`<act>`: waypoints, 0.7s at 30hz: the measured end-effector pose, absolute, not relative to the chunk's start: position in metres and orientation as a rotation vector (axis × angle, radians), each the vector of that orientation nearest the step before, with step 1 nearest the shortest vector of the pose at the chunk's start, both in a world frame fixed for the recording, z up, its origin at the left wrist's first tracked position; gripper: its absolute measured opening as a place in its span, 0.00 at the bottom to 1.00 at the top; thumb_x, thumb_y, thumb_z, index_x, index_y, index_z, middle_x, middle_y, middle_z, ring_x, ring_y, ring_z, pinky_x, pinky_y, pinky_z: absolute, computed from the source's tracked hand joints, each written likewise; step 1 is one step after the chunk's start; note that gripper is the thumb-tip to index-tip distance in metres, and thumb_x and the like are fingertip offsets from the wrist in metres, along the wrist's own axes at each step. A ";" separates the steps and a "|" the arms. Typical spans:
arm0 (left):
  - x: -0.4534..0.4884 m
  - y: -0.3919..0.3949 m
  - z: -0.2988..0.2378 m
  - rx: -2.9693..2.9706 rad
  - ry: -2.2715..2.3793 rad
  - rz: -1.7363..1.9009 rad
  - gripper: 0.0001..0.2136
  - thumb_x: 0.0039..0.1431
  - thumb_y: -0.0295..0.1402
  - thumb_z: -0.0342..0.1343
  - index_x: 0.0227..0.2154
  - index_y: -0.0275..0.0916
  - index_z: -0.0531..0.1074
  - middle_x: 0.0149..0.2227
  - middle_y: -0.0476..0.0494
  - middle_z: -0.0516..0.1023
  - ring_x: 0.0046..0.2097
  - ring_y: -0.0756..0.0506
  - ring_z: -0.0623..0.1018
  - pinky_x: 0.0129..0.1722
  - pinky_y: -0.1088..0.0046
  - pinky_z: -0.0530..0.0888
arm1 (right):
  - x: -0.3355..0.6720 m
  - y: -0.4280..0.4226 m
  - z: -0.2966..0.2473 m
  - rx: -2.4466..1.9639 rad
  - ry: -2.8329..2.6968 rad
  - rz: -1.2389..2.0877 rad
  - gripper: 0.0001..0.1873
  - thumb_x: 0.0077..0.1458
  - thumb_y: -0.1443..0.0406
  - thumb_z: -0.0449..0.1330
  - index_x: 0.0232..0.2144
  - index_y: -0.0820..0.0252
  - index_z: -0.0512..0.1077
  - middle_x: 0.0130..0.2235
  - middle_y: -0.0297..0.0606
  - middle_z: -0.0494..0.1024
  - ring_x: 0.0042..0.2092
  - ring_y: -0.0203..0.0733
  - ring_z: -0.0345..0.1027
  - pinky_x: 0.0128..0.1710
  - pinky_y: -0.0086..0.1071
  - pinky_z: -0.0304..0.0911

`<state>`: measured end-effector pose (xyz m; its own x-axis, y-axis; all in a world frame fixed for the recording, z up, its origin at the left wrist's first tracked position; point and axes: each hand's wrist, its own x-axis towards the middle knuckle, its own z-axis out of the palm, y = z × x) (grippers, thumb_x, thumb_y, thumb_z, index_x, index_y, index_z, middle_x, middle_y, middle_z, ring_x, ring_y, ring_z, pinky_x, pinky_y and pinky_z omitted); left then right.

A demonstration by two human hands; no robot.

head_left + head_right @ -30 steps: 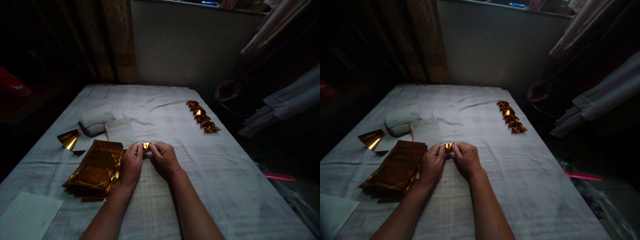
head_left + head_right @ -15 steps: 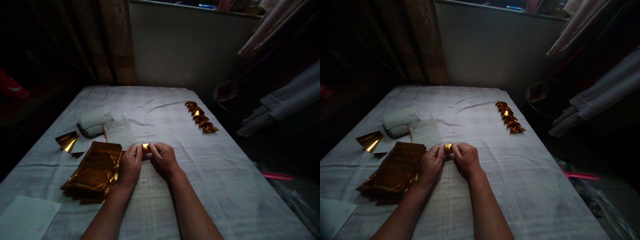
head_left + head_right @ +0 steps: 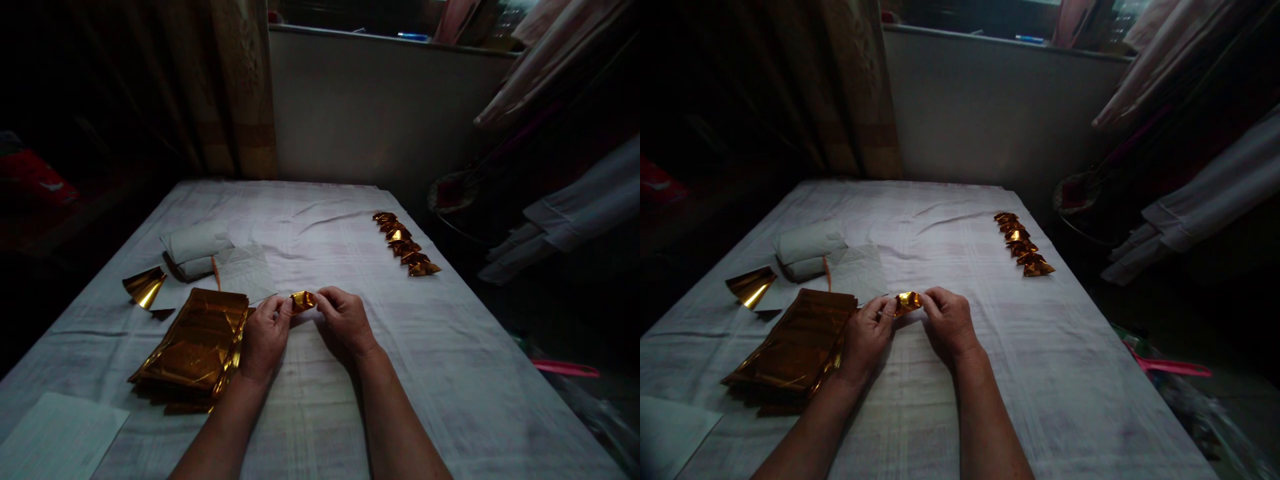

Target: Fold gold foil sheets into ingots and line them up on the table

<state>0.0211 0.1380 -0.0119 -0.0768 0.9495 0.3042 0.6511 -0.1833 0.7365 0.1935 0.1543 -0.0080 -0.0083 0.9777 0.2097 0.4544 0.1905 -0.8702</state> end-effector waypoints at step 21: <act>0.019 0.142 -0.017 1.799 1.748 1.111 0.16 0.60 0.45 0.46 0.27 0.41 0.73 0.25 0.48 0.77 0.26 0.48 0.74 0.30 0.75 0.68 | 0.264 0.162 -0.014 -1.522 -0.969 0.578 0.22 0.47 0.49 0.61 0.33 0.61 0.79 0.30 0.40 0.82 0.26 0.41 0.74 0.28 0.33 0.70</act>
<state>0.0191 0.1422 -0.0170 -0.0959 0.9599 0.2634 0.6459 -0.1413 0.7502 0.2645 0.1622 -0.0140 0.5324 0.8308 0.1621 0.2525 0.0269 -0.9672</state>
